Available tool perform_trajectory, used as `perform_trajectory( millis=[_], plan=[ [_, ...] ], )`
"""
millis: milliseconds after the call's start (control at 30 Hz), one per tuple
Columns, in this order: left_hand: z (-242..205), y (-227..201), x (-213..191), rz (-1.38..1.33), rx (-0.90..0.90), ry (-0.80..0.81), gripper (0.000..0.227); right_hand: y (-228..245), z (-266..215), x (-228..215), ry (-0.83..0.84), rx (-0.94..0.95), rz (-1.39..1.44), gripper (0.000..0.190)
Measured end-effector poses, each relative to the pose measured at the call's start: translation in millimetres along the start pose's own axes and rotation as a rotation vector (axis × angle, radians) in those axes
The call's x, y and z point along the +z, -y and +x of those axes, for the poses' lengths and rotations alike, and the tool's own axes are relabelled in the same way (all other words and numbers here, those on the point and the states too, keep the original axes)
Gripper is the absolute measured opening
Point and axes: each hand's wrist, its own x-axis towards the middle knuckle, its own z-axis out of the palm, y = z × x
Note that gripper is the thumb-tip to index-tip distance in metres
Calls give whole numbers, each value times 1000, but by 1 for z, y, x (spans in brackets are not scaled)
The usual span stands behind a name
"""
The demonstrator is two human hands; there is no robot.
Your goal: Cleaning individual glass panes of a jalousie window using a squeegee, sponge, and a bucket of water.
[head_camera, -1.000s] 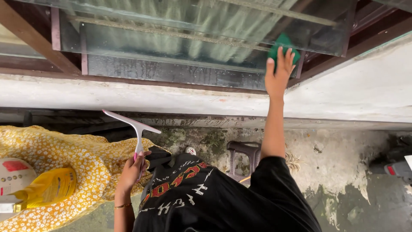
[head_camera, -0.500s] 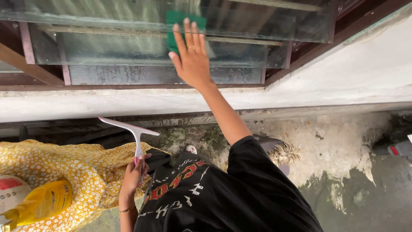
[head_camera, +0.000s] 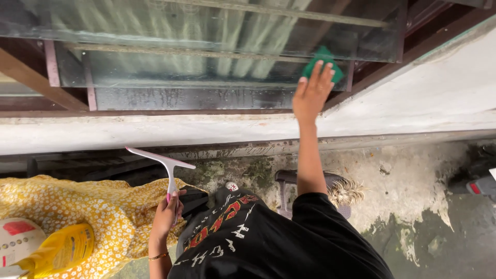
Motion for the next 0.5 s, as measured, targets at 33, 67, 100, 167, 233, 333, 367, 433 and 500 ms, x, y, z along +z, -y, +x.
perform_trajectory(
  millis=[33,67,100,167,233,333,367,433,500],
  plan=[
    [0,3,-2,-7,-1,-7,55,30,-3,-2,4,-8,5,59],
    [0,7,-4,-65,-7,2,55,62,-7,-3,114,-94,-3,60],
    [-1,11,-8,-122,-13,12,56,94,-11,-5,224,-181,-11,61],
    [-3,16,-12,-130,2,-2,55,164,-13,-2,313,-300,-4,62],
    [-11,13,-15,-142,22,-26,55,233,-18,4,397,-429,10,63],
    [-23,1,-18,-109,-15,-65,52,328,-28,18,476,-643,108,62],
    [-25,2,-19,-122,0,-57,52,357,-32,24,422,-697,39,63],
    [-29,0,-19,-156,15,-74,51,406,-40,32,369,-777,-13,65],
    [-34,-3,-21,-102,32,-87,48,451,-53,33,400,-847,-65,74]
  ],
)
